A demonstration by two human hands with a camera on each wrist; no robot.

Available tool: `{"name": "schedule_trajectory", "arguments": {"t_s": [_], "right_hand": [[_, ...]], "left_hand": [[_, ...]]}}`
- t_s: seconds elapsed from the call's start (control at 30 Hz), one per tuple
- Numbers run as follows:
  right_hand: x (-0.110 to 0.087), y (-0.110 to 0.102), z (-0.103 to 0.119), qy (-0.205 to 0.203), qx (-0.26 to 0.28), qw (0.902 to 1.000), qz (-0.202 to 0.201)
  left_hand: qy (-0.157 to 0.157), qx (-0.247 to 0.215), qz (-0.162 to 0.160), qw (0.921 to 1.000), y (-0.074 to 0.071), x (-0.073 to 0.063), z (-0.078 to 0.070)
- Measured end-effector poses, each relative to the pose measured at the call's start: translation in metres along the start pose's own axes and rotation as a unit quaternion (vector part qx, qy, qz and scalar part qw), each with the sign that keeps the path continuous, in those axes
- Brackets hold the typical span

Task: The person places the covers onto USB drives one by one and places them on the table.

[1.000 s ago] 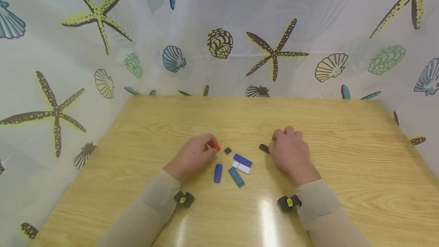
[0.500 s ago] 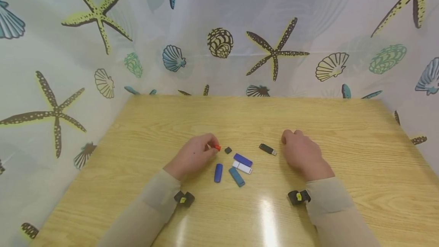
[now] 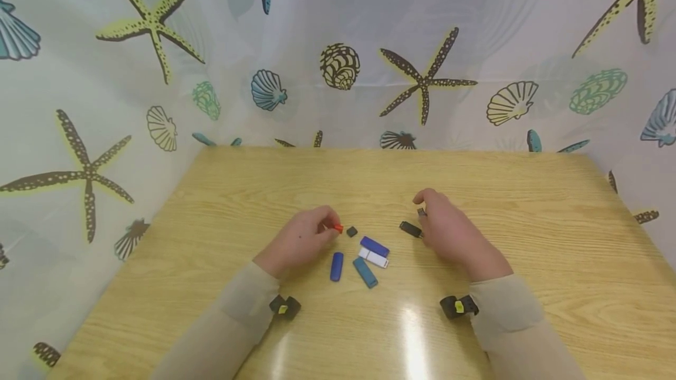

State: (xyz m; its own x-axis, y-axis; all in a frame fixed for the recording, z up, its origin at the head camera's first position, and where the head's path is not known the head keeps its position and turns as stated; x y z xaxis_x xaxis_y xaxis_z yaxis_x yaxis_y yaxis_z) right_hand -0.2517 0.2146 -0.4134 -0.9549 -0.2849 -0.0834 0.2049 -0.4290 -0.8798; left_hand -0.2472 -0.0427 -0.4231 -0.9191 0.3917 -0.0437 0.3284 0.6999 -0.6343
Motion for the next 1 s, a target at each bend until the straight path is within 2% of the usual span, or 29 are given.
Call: {"name": "schedule_trajectory", "arguments": {"t_s": [0.1,0.27,0.57,0.77,1.0], "right_hand": [[0.001,0.0,0.012,-0.019,0.025,0.9995,-0.006],[-0.001,0.003,0.033,-0.073,0.015,0.9971,-0.014],[-0.007,0.015,0.06,-0.14,0.053,0.9886,0.007],[-0.01,0.022,0.071,-0.161,0.074,0.9837,0.03],[-0.014,0.021,0.076,-0.169,0.06,0.9837,0.016]], "left_hand": [[0.0,-0.011,0.002,0.9999,0.0,0.0,-0.001],[0.005,-0.033,0.01,0.9994,0.002,-0.001,0.0],[0.02,-0.066,0.058,0.996,0.01,-0.002,-0.002],[0.035,-0.087,0.082,0.9923,0.014,-0.002,-0.005],[0.028,-0.125,0.1,0.9867,0.015,-0.003,-0.006]]}}
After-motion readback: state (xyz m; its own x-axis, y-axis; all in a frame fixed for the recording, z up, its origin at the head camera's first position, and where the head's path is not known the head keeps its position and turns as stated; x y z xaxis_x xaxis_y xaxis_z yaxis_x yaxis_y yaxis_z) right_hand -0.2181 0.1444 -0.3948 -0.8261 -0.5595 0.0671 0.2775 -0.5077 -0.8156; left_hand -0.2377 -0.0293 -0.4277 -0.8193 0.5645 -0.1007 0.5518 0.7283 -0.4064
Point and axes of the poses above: each hand's wrist, its own x-axis towards the middle knuckle, its own y-axis out of the palm, z = x × y, the point moved 7 cm from there along x, towards the middle knuckle, and after that the axes turned 7 degrees about -x, right-handed, at the moved point
